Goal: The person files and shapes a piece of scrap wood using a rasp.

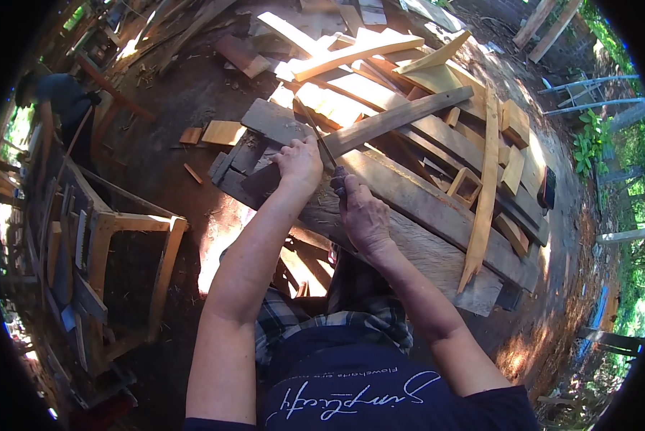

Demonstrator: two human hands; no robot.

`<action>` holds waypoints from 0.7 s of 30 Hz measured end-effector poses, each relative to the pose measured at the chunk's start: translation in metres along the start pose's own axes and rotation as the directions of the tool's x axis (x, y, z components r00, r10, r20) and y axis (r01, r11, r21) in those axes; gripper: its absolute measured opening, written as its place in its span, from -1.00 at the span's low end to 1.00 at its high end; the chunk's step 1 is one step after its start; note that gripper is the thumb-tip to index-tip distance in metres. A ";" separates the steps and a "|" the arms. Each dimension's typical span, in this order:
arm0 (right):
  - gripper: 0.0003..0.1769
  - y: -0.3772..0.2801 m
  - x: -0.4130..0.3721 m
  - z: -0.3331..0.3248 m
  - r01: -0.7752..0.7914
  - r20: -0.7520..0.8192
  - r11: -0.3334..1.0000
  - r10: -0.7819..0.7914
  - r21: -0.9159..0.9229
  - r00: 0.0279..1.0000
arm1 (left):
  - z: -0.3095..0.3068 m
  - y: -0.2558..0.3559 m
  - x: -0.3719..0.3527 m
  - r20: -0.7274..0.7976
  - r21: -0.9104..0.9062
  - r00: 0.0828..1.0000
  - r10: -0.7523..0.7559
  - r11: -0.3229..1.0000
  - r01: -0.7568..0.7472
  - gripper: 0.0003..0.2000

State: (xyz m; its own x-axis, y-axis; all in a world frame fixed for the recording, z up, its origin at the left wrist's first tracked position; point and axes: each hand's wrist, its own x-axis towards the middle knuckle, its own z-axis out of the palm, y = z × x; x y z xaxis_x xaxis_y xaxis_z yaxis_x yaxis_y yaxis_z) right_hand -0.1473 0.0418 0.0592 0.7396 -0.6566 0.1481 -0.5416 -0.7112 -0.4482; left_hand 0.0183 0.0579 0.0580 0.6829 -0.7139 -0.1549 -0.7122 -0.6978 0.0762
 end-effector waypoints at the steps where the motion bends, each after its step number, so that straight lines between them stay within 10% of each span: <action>1: -0.76 0.000 -0.002 0.000 -0.004 0.011 1.000 0.005 -0.015 1.000 | -0.003 0.002 0.001 0.065 -0.006 0.998 -0.028 1.000 0.029 -0.68; 21: -0.85 -0.008 0.015 0.004 -0.038 0.082 0.997 0.044 -0.074 0.996 | -0.008 0.006 -0.010 0.121 -0.017 0.993 0.016 1.000 -0.014 -0.73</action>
State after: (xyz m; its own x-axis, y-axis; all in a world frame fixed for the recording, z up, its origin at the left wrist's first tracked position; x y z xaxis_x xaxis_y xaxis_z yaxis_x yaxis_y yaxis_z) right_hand -0.1303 0.0383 0.0618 0.7451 -0.6646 0.0554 -0.5975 -0.7021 -0.3873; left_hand 0.0087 0.0606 0.0681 0.6468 -0.7127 -0.2716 -0.7188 -0.6886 0.0952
